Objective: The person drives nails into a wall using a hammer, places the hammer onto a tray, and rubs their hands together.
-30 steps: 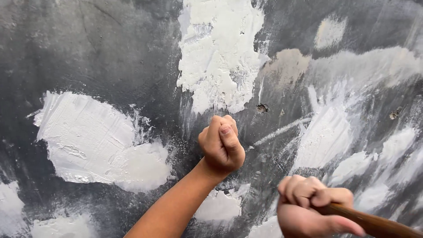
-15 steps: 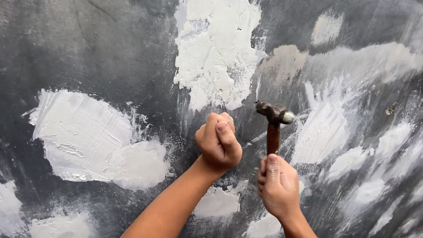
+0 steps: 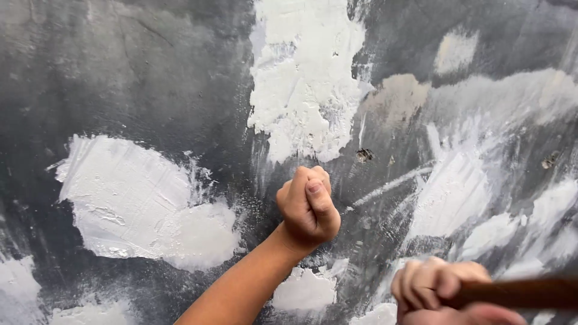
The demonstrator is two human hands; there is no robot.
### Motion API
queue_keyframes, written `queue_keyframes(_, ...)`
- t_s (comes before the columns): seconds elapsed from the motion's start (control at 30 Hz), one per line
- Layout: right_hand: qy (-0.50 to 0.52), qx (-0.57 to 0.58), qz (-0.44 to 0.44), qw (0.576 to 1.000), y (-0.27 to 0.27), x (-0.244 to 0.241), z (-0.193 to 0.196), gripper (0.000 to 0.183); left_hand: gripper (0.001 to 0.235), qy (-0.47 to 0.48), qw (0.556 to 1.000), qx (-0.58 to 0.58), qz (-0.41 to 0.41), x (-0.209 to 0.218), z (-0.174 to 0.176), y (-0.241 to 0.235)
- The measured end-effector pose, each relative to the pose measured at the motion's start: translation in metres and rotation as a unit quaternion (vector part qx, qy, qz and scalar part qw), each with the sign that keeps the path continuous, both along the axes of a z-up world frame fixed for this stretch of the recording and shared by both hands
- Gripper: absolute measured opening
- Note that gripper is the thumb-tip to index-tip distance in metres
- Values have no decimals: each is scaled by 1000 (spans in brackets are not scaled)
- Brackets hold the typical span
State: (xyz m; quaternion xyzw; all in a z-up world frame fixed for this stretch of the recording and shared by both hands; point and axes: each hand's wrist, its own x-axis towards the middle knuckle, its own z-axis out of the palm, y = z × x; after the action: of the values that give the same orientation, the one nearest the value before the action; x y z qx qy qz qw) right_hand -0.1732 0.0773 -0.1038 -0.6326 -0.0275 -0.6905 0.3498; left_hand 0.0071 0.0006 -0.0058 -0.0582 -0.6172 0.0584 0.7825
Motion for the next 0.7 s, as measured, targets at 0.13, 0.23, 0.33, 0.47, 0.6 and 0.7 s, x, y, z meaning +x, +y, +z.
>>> queue_keyframes(0.13, 133, 81, -328, 932, -29, 25, 1, 48, 27, 11, 1000, 10, 5, -1, -4, -5)
queue_keyframes(0.23, 124, 184, -406, 886, -26, 35, -2, 50, 27, 14, 1000, 11, 1, 0, -6, -2)
queue_keyframes(0.33, -54, 181, -177, 966, -8, 39, -15, 55, 28, 20, 1000, 3, 1, -1, -3, 0)
queue_keyframes(0.47, -98, 36, -99, 990, -30, 42, -17, 56, 28, 21, 1000, 3, 21, -1, -4, -2)
queue_keyframes(0.6, 33, 277, -250, 927, -35, 34, -14, 59, 27, 23, 999, 1, 32, -1, -4, -2)
queue_keyframes(0.7, 13, -100, 176, 979, -24, 1, 1, 57, 29, 24, 999, -3, 24, -1, -3, -2)
